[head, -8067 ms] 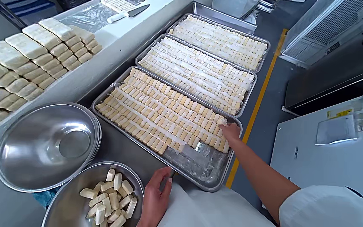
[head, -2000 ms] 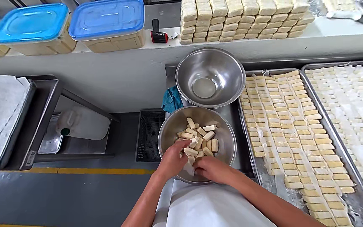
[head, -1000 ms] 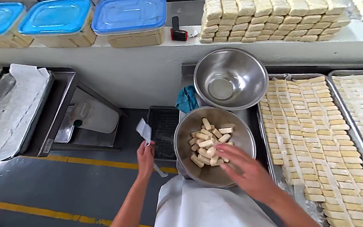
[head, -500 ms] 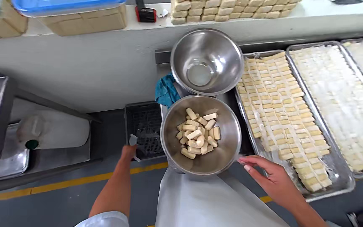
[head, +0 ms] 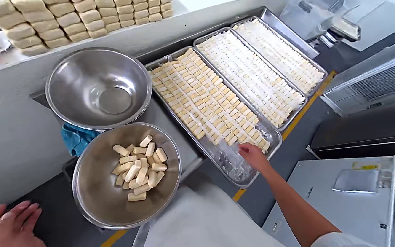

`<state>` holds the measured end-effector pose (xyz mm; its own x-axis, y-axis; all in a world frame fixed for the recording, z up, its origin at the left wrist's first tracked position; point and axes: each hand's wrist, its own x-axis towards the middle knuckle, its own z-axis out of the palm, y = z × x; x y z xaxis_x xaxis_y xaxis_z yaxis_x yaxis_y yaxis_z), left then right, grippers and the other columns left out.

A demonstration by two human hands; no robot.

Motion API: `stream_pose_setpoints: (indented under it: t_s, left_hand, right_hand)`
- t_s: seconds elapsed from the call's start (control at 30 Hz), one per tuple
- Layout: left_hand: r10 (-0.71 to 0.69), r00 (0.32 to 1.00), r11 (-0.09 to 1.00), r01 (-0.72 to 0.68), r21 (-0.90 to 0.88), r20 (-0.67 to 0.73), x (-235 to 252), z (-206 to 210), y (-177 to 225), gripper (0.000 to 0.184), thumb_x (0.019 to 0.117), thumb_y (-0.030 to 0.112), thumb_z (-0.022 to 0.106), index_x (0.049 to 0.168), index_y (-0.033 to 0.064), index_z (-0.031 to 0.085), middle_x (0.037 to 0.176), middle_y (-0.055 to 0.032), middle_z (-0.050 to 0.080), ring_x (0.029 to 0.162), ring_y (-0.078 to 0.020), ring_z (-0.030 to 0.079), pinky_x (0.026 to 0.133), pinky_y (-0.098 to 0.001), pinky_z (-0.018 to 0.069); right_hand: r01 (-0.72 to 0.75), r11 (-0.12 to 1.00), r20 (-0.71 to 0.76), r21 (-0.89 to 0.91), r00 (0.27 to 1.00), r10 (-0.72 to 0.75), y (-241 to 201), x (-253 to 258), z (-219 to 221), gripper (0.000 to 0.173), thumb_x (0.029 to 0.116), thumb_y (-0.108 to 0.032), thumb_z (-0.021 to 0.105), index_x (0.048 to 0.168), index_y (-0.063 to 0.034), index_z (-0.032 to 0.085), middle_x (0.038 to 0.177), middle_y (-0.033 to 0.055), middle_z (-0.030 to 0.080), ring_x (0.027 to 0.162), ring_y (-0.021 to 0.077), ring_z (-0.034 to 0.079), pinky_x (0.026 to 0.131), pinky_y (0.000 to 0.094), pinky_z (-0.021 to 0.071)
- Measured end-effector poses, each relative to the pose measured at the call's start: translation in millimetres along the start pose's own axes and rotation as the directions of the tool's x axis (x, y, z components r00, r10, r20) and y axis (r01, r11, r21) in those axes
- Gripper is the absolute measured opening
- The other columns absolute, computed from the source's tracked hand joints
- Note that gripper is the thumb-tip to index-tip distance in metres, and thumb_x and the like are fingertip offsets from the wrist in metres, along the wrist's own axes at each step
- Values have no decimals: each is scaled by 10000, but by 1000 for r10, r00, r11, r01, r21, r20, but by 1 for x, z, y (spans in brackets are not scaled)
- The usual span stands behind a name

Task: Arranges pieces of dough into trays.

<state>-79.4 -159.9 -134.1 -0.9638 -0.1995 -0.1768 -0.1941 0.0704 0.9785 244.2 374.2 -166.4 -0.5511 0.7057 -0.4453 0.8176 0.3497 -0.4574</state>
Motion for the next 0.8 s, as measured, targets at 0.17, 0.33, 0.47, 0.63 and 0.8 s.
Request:
stream_pose_setpoints:
  t_s: [0.17, 0.33, 0.47, 0.63, 0.8]
  left_hand:
    - [280, 877, 959, -274, -74, 389, -52, 104, 20, 265, 1010, 76, 469, 1257, 4, 529, 963, 53, 731, 832, -85, 722, 778, -278, 621]
    - [195, 723, 972, -232, -33, 662, -118, 202, 19, 268, 981, 71, 495, 1211, -21, 598, 993, -14, 736, 873, -124, 724, 812, -318, 622]
    - [152, 561, 966, -257, -3, 814, -158, 246, 16, 256, 972, 89, 525, 1176, -8, 647, 1003, -43, 742, 908, -155, 726, 829, -324, 621]
    - [120, 488, 963, -270, 18, 865, -175, 264, 8, 265, 976, 91, 530, 1181, -22, 654, 1004, -57, 745, 928, -164, 729, 851, -319, 619]
    - [115, 494, 959, -281, 33, 862, -177, 264, 2, 268, 972, 92, 515, 1171, -21, 654, 996, -53, 747, 919, -163, 730, 841, -306, 618]
  right_hand:
    - [-60, 985, 44, -160, 997, 68, 1, 8, 44, 605, 932, -420, 732, 1339, 12, 611, 1346, 276, 573, 1256, 452, 561, 1005, 629, 489]
    - [65, 982, 69, -179, 996, -54, -6, 8, 54, 305, 1029, -285, 585, 1073, -10, 707, 1145, 194, 666, 1142, 370, 627, 956, 548, 516]
    - [153, 986, -48, 68, 988, -150, 14, 13, 13, 322, 1040, -310, 576, 1091, -23, 713, 1114, 177, 674, 1067, 334, 661, 931, 558, 542]
    - [17, 1000, -309, 5, 951, -14, 89, 71, -43, 636, 1002, -441, 630, 1382, 65, 563, 1394, 340, 533, 1321, 516, 499, 1091, 682, 395]
    - [-142, 987, -222, -76, 967, 122, 89, 91, -43, 794, 949, -590, 638, 1373, 76, 557, 1367, 347, 536, 1302, 526, 501, 1023, 684, 439]
